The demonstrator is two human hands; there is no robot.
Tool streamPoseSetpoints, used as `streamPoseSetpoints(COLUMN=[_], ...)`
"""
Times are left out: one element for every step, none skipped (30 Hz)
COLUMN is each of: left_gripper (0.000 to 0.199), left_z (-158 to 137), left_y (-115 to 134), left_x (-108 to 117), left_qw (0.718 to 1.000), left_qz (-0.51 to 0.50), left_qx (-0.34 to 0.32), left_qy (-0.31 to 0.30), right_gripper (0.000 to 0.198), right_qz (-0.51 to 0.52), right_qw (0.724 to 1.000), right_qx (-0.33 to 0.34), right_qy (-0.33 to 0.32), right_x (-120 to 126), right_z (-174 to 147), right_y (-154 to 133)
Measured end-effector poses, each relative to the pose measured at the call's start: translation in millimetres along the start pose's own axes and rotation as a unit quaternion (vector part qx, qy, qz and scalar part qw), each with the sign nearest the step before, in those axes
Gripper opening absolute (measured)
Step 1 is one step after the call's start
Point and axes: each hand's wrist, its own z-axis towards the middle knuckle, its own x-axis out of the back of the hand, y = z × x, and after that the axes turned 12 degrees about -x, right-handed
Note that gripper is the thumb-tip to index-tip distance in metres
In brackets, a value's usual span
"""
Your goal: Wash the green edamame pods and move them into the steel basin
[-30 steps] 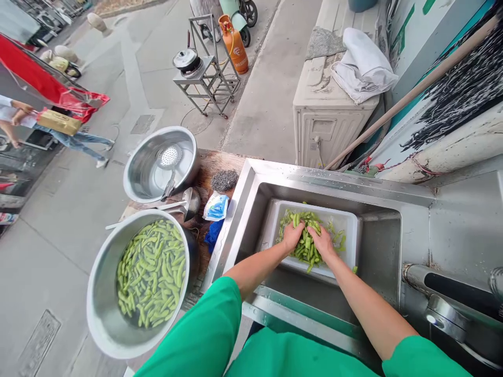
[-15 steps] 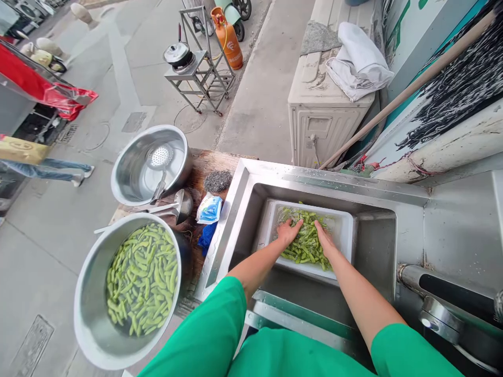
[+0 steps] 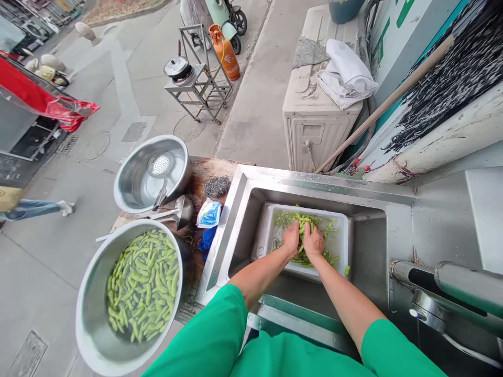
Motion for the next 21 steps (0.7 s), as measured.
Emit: streamPoseSetpoints(left_gripper=[0.063,0.059,0.056,0.054,0.054,0.055,0.056,0.058,0.060,0.062,0.065,0.067,0.070,0.072,0.074,0.075,0.077,0.078,0.080,0.080,0.080], left_z=[-2.9,-5.9,-8.8,-11.3,-13.0,-13.7,-13.0,-10.7,-6.9,-1.6,4.8,11.8,18.7,25.0,30.2,33.9,36.1,36.8,36.3,34.7,32.5], left_y=[2.6,5.8,9.4,13.2,16.9,20.0,22.3,23.3,22.9,21.1,18.1,14.1,9.4,4.4,-0.4,-4.9,-8.6,-11.5,-13.4,-14.3,-14.3], left_x=[5.6,12.6,20.5,29.0,37.3,45.1,51.7,56.8,60.2,61.6,61.1,58.9,55.1,50.0,44.0,37.4,30.5,23.5,16.8,10.8,5.6], left_qw=[1.000,0.999,0.995,0.989,0.979,0.969,0.958,0.948,0.940,0.937,0.939,0.945,0.954,0.964,0.973,0.981,0.988,0.993,0.996,0.997,0.997], left_qz=[0.019,0.047,0.083,0.123,0.164,0.204,0.240,0.271,0.293,0.305,0.305,0.295,0.276,0.249,0.218,0.183,0.146,0.106,0.065,0.025,-0.012], left_qx=[-0.006,-0.021,-0.045,-0.074,-0.102,-0.126,-0.144,-0.156,-0.160,-0.155,-0.140,-0.117,-0.090,-0.062,-0.035,-0.011,0.011,0.033,0.055,0.069,0.074], left_qy=[-0.003,-0.013,-0.029,-0.046,-0.059,-0.066,-0.066,-0.063,-0.063,-0.066,-0.071,-0.075,-0.076,-0.074,-0.070,-0.064,-0.055,-0.043,-0.029,-0.014,-0.001], right_gripper=[0.059,0.056,0.053,0.052,0.053,0.055,0.057,0.059,0.060,0.062,0.066,0.071,0.076,0.081,0.085,0.088,0.090,0.091,0.092,0.093,0.092], right_qz=[-0.018,-0.030,-0.039,-0.049,-0.063,-0.079,-0.093,-0.102,-0.104,-0.101,-0.091,-0.074,-0.045,-0.006,0.034,0.070,0.099,0.118,0.129,0.134,0.141], right_qw=[1.000,0.999,0.999,0.998,0.996,0.993,0.991,0.988,0.988,0.990,0.993,0.996,0.998,0.996,0.991,0.986,0.981,0.977,0.975,0.974,0.973], right_qx=[0.009,0.015,0.025,0.041,0.063,0.083,0.098,0.107,0.105,0.092,0.068,0.037,0.000,-0.041,-0.077,-0.104,-0.121,-0.131,-0.136,-0.139,-0.141], right_qy=[-0.010,-0.020,-0.026,-0.022,-0.012,0.004,0.022,0.039,0.045,0.034,0.012,-0.018,-0.051,-0.079,-0.100,-0.112,-0.117,-0.120,-0.119,-0.118,-0.117], right_x=[6.2,12.7,19.4,25.9,31.7,36.5,39.7,41.3,40.9,38.7,34.8,29.5,23.1,15.9,8.1,0.2,-7.7,-15.2,-22.1,-28.0,-32.7], right_z=[6.2,11.9,16.7,20.7,24.1,27.3,30.7,34.5,39.0,43.9,49.1,54.0,58.3,61.6,63.4,63.7,62.5,60.1,56.8,52.9,48.8], right_y=[4.0,9.1,15.1,21.5,27.9,33.8,38.4,41.5,43.0,42.8,41.2,38.7,35.7,32.4,29.3,26.3,23.5,21.0,18.7,16.7,15.0])
